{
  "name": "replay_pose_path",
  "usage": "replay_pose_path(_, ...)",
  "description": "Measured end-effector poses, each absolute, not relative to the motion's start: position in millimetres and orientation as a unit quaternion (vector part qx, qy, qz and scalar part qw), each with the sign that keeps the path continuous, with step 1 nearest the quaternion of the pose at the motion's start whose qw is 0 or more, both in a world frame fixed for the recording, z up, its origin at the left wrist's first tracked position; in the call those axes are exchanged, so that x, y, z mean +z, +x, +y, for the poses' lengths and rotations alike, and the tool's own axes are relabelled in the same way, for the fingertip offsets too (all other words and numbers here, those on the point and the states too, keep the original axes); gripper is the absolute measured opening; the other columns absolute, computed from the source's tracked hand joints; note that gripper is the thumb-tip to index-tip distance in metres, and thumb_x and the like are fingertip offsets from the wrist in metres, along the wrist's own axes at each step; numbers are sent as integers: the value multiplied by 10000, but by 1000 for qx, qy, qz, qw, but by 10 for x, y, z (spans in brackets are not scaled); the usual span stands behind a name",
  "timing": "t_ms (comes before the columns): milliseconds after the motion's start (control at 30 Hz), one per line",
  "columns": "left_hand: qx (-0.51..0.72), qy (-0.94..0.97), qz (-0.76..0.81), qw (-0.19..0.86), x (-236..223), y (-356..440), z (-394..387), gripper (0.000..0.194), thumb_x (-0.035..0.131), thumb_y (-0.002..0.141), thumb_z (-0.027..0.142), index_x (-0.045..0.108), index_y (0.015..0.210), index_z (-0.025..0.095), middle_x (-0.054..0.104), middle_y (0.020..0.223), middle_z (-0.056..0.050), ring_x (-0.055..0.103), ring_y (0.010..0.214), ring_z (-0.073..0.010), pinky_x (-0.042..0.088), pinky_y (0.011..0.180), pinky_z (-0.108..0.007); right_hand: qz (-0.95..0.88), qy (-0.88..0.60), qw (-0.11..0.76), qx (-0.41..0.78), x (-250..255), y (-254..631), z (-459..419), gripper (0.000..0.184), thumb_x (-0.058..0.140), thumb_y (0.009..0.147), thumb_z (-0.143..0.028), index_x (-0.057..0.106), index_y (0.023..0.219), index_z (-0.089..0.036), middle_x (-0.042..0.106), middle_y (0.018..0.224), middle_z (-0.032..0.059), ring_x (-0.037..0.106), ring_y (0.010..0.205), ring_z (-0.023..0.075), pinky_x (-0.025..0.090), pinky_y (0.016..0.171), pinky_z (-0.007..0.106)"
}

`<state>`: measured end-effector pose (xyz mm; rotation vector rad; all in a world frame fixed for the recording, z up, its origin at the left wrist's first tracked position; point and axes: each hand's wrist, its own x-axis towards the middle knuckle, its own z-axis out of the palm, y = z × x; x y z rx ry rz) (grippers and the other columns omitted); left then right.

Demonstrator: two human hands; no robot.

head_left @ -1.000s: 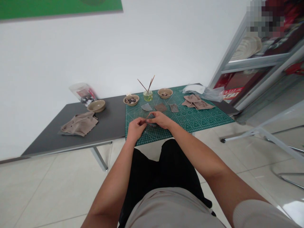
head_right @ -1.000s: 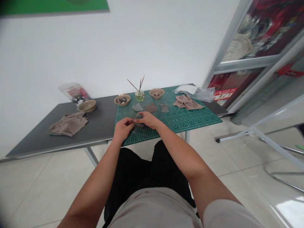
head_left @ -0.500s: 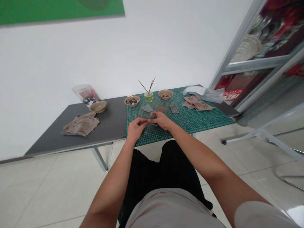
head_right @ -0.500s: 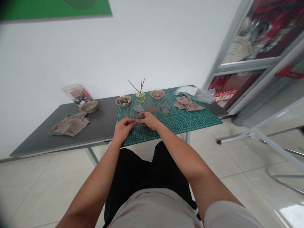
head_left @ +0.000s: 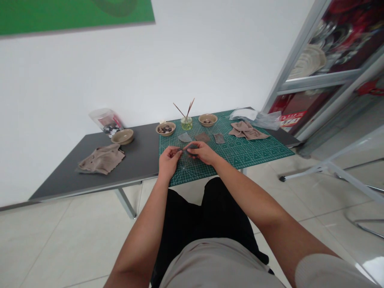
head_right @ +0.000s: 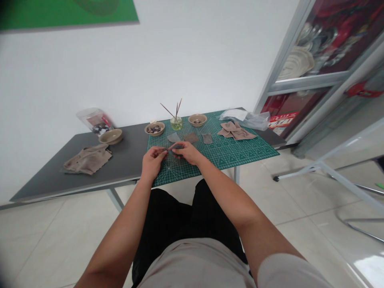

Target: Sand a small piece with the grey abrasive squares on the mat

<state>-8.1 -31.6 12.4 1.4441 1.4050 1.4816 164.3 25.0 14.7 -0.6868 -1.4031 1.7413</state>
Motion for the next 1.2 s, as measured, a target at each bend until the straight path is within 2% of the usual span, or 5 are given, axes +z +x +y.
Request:
replay_pose_path(200,533,561,558,298,114,-92,-322,215,686,752,373,648,885,209,598,700,24,568,638,-131,462,650,-268,-541,-318,423,654,107,1577,258,310,763,658,-339,527,811,-206,605,641,-69,440,466,58,305,435,183)
replay_pose_path(400,528,566,563,289,144,-73,-351,199,675,762,370,650,869,203,600,711,20,561,657,-132,454,664,-263,-488,-305,450,683,126,1610,268,354,863,541,-289,659,797,-153,664,728,-3,609,633,118,493,586,245)
replay_pose_path(567,512,582,567,278,130,-71,-358,174,679,774,354,673,854,199,615,704,20,553,661,-131,435,663,-256,-500,-276,422,705,173,1641,261,248,784,587,-264,656,766,-149,681,770,32,666,731,166,563,641,307)
replay_pose_path(833,466,611,593,239,152,-59,-371,132,670,790,321,692,853,207,635,692,29,557,651,-133,423,650,-253,-548,-321,431,641,110,1585,281,365,787,606,-278,556,876,-193,549,567,-71,482,489,84,339,431,189)
replay_pose_path(1200,426,638,611,195,201,-24,-401,62,644,780,266,670,776,210,616,656,35,534,622,-134,398,638,-255,-648,-345,384,560,76,1570,292,405,810,675,-501,646,862,-181,528,531,-59,454,464,88,353,436,208)
